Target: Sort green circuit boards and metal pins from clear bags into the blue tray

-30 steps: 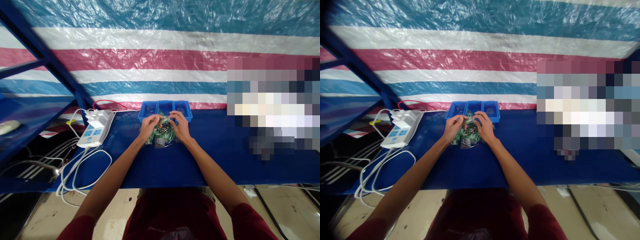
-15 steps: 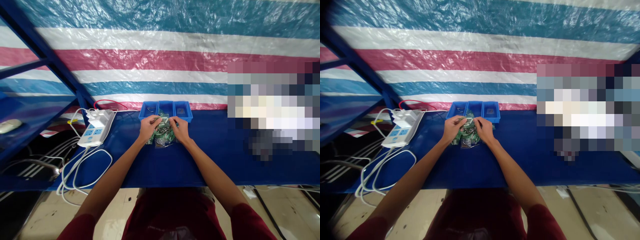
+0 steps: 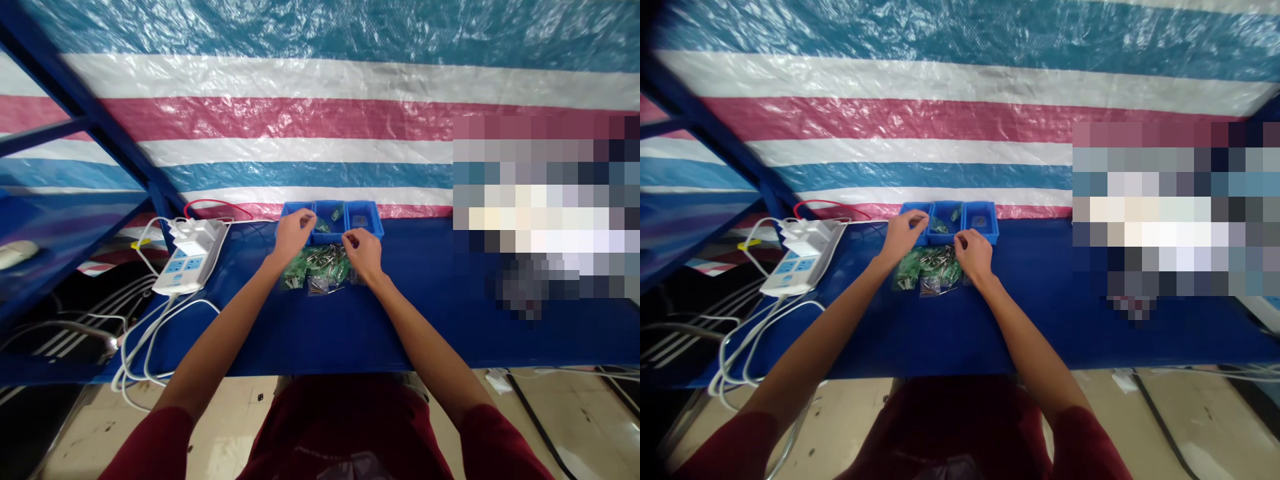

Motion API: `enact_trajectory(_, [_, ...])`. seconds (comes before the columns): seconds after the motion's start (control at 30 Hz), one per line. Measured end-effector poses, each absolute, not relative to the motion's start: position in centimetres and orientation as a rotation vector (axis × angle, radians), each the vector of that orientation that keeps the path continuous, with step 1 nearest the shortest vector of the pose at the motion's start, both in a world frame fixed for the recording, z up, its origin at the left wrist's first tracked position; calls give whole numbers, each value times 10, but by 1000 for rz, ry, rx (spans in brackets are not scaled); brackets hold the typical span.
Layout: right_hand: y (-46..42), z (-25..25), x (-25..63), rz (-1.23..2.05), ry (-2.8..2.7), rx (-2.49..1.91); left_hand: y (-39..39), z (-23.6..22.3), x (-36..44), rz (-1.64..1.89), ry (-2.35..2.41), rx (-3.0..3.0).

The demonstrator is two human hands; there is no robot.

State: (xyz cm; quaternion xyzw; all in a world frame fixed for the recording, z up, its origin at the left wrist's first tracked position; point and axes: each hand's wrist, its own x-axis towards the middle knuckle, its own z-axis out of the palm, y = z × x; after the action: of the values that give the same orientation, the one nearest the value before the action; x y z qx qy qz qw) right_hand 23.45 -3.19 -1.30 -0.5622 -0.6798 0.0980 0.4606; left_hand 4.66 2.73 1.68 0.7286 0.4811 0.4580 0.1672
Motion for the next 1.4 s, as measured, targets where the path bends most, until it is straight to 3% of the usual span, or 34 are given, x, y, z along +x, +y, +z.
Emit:
enact_trajectory(0.33, [-30, -22, 232, 235, -1890, -1665, -9, -7, 32, 1091, 1208, 2268])
enact_trajectory(0.87, [-25, -25, 235, 259, -1904, -1604, -15, -19, 33, 1174, 1116, 2436])
enact_trajectory(1.2, [-20, -23, 238, 724, -1346, -1424, -17, -20, 34, 1276, 1083, 2586])
enact_trajectory(1.4, [-24, -20, 240, 495, -1478, -1545, -16, -20, 34, 1344, 1109, 2621])
